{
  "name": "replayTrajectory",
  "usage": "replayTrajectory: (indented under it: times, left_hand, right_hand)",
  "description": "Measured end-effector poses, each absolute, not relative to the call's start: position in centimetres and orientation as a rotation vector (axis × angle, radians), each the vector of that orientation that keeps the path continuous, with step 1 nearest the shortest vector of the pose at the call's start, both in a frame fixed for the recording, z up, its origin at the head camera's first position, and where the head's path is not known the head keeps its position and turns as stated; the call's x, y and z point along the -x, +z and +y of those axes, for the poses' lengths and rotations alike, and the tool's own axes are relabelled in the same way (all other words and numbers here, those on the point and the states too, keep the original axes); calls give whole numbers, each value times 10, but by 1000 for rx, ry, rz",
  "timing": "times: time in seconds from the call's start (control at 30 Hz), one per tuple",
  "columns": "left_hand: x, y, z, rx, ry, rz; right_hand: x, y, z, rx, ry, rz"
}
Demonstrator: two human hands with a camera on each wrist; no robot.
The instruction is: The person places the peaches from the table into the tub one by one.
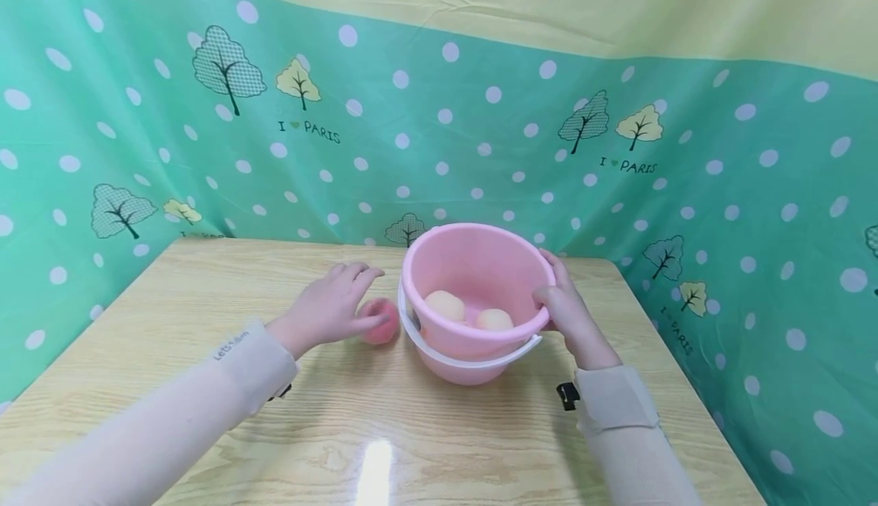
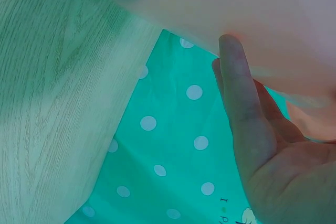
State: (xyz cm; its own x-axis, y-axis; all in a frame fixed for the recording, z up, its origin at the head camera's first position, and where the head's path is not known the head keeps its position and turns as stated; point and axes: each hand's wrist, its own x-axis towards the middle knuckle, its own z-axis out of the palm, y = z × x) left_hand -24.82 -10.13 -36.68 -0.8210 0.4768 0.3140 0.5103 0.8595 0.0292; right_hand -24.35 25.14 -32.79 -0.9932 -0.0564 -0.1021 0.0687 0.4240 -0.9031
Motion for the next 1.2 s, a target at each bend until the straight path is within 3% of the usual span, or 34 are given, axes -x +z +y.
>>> replayTrajectory:
  times: [1.2]
  left_hand:
    - [252,-397,-90,674,-198,-2850]
  right_hand:
    - [245,-330,254,-5,-1623,2566]
